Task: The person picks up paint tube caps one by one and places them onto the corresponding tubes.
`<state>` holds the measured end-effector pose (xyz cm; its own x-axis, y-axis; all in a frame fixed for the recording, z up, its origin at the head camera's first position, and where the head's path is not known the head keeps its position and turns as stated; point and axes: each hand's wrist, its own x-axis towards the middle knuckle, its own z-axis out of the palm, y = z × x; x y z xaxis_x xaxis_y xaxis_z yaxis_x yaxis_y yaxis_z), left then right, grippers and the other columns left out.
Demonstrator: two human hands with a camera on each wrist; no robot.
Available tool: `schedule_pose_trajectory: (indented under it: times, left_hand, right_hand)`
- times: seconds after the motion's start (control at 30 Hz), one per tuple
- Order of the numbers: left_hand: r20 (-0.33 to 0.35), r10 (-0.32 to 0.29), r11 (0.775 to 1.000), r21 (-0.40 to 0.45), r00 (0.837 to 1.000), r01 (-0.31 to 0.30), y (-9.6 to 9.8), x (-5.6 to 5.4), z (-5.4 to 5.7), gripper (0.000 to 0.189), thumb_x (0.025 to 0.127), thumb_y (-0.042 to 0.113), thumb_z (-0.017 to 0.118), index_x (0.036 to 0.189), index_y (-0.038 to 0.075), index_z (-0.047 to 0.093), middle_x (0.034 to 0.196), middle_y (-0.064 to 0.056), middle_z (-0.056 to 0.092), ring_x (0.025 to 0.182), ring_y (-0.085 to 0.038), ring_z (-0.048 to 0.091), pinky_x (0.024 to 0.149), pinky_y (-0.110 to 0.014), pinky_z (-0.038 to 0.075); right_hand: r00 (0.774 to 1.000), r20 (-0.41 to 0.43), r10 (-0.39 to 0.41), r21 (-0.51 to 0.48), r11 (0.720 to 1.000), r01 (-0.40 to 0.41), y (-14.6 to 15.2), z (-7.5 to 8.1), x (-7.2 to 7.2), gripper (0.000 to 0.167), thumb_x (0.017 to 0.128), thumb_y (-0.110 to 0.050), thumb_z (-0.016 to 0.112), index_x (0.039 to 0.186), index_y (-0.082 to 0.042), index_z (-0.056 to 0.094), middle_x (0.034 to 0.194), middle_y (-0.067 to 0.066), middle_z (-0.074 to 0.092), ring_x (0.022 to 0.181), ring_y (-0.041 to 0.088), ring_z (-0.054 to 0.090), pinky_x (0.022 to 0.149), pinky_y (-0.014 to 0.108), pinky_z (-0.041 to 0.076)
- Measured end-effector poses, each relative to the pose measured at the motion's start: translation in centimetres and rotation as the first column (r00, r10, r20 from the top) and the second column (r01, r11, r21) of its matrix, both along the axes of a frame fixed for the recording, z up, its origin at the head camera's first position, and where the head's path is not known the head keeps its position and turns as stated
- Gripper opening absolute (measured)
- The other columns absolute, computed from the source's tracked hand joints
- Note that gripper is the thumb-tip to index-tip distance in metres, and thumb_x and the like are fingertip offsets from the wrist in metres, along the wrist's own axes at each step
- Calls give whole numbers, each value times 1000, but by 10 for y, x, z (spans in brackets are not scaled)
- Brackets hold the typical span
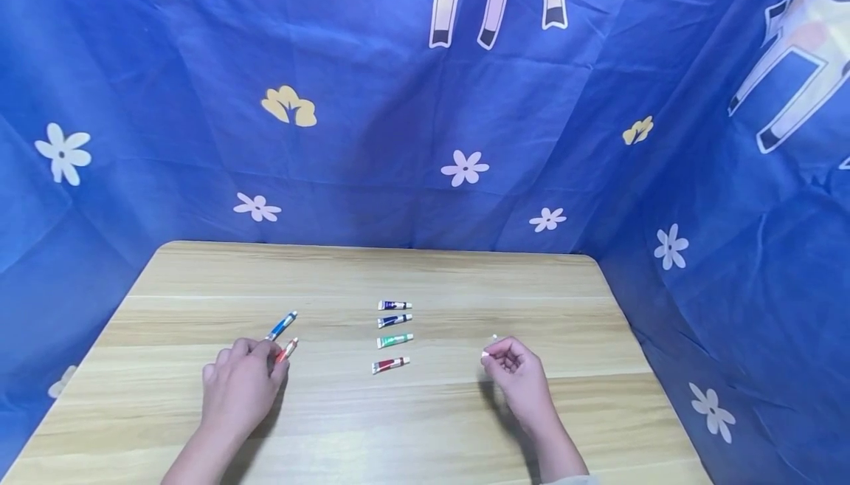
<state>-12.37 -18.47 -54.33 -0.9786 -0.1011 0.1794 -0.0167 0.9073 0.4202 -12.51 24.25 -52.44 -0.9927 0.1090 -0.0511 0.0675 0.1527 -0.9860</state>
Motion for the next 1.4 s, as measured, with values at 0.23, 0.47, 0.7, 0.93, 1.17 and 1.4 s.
schedule_pose_trajectory:
  times: [0.23, 0.47, 0.7, 0.93, 1.17, 1.4]
  left_hand:
    - [48, -13, 1000, 0, 999, 13, -1, 0, 2, 18, 98, 23, 74, 107, 7, 74, 119, -28, 70, 95, -41, 62, 74, -45, 34]
    - [103, -25, 999, 36, 994, 21, -2, -1, 2, 20, 103, 23, 68, 112, 6, 70, 103, -19, 72, 85, -32, 59, 74, -43, 36]
    - [67, -64, 987, 152, 996, 53, 4, 4, 9, 26, 103, 19, 71, 123, 3, 66, 93, -11, 74, 79, -27, 65, 75, -48, 50]
    - [136, -112, 932, 358, 984, 56, 22, 17, 30, 27, 104, 18, 71, 129, 7, 66, 94, -4, 68, 71, -9, 54, 59, -25, 46]
    - [161, -118, 872, 489, 980, 24, 46, 32, 45, 21, 104, 20, 74, 123, 15, 67, 99, -2, 64, 75, -7, 51, 61, -25, 46]
    - [167, -152, 829, 558, 974, 34, 72, 39, 50, 18, 101, 17, 76, 118, 19, 69, 96, 2, 65, 80, -7, 54, 70, -23, 46]
  right_hand:
    - [991, 0, 134, 79, 988, -134, -12, 6, 16, 14, 92, -1, 80, 103, -3, 71, 96, 8, 69, 86, 12, 66, 79, 21, 57]
    - [982, 1, 189, 83, 978, -189, -17, 10, 27, 17, 92, -4, 80, 105, 0, 70, 96, 7, 68, 86, 11, 65, 79, 20, 58]
    - [991, -34, 132, 37, 991, -131, -19, 9, 29, 17, 90, 3, 80, 105, 0, 73, 94, 4, 70, 86, 12, 67, 79, 21, 60]
    - [993, -59, 102, 25, 995, -101, -21, 9, 29, 18, 89, 3, 81, 105, -1, 74, 92, 2, 71, 84, 11, 67, 77, 21, 59]
    - [990, -46, 132, 4, 991, -132, -41, 9, 27, 18, 90, 0, 81, 106, -2, 74, 93, 2, 71, 84, 10, 67, 78, 21, 59]
    - [980, -30, 196, 20, 980, -196, -60, 8, 27, 18, 90, -4, 82, 107, -3, 75, 99, 11, 74, 88, 9, 69, 83, 22, 60]
